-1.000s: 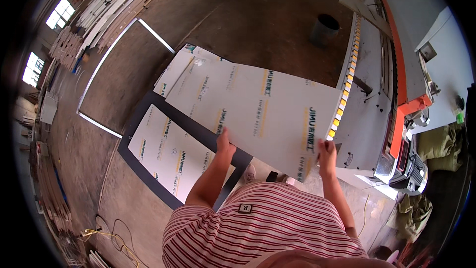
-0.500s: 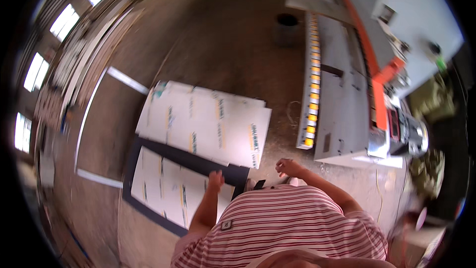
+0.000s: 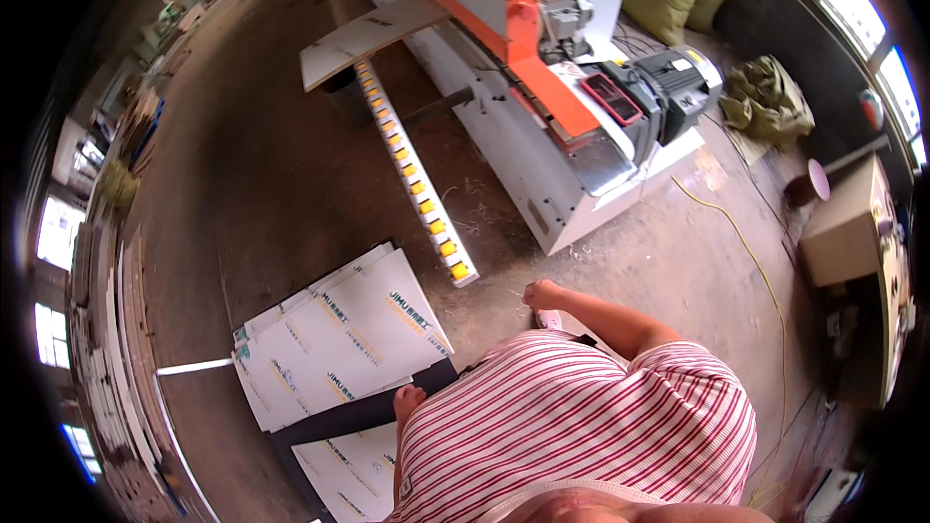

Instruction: The person repeatedly picks up white rectangular panels from a conveyor and stacks them on a nearby table. The person handles the panels one at a time, placing them in a growing pile.

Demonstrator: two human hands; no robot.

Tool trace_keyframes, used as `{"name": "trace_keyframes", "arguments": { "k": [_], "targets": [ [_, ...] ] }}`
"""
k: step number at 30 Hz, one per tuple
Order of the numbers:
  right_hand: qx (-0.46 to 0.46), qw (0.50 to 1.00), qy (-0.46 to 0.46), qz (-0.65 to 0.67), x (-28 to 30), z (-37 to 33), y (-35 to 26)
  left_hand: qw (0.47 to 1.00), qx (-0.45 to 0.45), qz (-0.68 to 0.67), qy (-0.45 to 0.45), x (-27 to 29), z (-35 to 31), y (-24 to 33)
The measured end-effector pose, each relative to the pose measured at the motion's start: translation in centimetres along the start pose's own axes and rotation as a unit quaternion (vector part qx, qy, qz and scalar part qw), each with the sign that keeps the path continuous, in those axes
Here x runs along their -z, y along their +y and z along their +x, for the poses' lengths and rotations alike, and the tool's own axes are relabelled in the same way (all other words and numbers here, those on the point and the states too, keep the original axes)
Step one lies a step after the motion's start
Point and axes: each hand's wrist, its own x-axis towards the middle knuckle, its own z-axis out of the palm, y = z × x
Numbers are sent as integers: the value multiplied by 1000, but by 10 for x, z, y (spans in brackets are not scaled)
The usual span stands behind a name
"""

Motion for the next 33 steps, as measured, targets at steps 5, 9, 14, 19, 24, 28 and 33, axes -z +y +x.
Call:
{"name": "trace_keyframes", "arguments": {
  "k": [5,9,14,19,24,28,33],
  "targets": [
    [-76,996,-37,-22,-33,3,44,955,194,-220,-45,18,15,59],
    [-16,991,-75,-106,-39,-6,58,980,163,-96,-54,4,3,59],
    [30,994,-27,-99,-32,-3,51,980,127,-55,-145,4,-8,33],
    [80,989,53,-112,-20,30,55,984,79,-57,-146,-2,-29,65],
    [3,989,45,142,31,30,18,983,143,-86,-78,-13,-58,98],
    [-24,953,80,290,65,16,-15,965,175,-189,-45,-11,-57,69],
    [-29,934,76,348,77,15,-25,909,201,-364,11,-13,-59,68]
  ]
}}
